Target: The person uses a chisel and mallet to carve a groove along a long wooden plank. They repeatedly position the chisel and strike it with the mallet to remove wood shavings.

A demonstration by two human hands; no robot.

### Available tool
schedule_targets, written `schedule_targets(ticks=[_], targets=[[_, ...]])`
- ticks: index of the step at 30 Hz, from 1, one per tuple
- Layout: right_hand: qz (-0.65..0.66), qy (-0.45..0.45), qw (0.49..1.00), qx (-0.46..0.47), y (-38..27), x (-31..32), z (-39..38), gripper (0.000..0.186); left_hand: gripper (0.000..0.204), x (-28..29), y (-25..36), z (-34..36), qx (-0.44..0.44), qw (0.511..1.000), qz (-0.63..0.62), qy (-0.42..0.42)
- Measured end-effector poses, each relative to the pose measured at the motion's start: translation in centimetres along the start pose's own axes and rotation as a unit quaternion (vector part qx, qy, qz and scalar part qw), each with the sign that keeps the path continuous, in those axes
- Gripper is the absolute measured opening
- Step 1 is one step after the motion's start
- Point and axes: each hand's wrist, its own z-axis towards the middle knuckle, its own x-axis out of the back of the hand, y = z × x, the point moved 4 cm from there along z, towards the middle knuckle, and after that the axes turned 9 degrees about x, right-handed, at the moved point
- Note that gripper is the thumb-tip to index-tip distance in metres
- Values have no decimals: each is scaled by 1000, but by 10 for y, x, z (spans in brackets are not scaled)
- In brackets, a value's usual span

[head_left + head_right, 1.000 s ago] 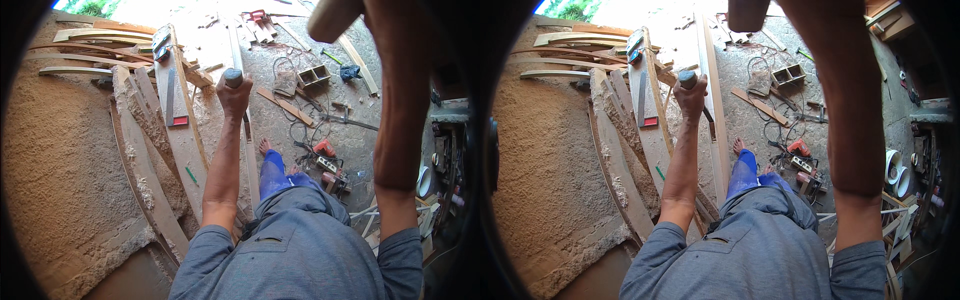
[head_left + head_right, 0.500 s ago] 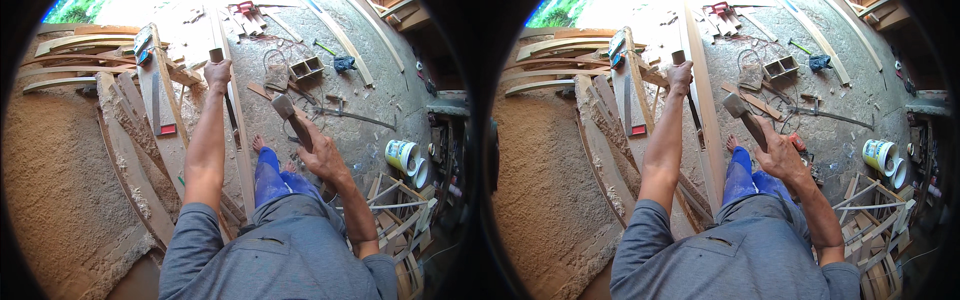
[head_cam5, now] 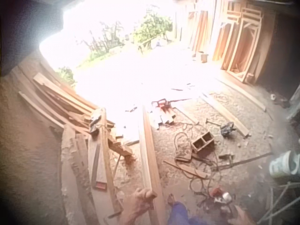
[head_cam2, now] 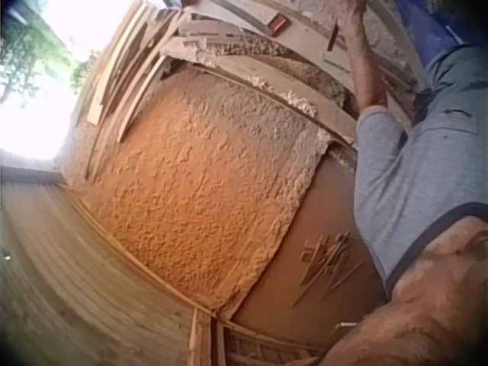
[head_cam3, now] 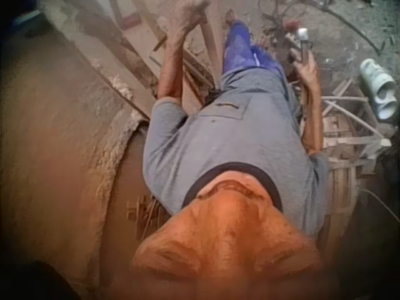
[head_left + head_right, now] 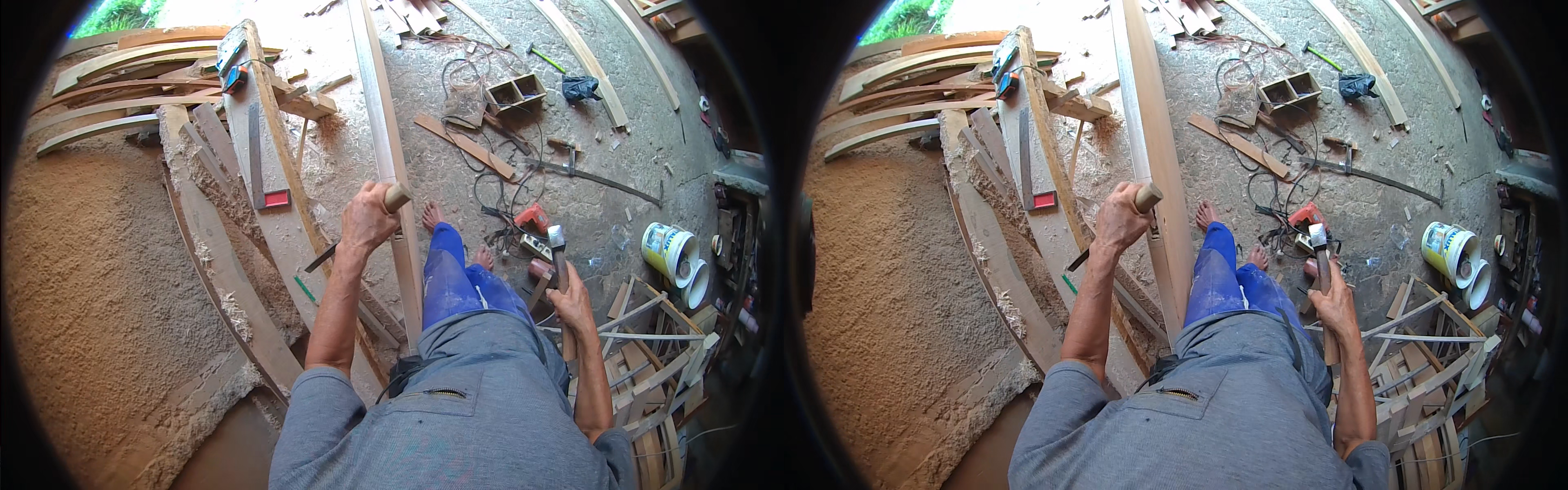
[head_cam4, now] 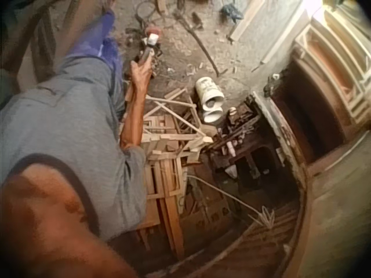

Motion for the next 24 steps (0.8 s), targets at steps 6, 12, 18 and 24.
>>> schedule_targets(ticks=[6, 12, 18, 24], targets=[[2, -50, 998, -49, -15, -12, 4, 73, 19, -49, -14, -20, -7, 999, 40, 33], [0, -53, 999, 2, -10, -28, 11, 75, 24, -27, -13, -30, -59, 989, -40, -132], [23, -62, 998, -12, -3, -36, 14, 72, 17, 71, 10, -33, 31, 919, -389, 61], [-2, -77, 997, 5, -21, -41, 20, 71, 22, 111, 46, -3, -20, 838, -511, 190]])
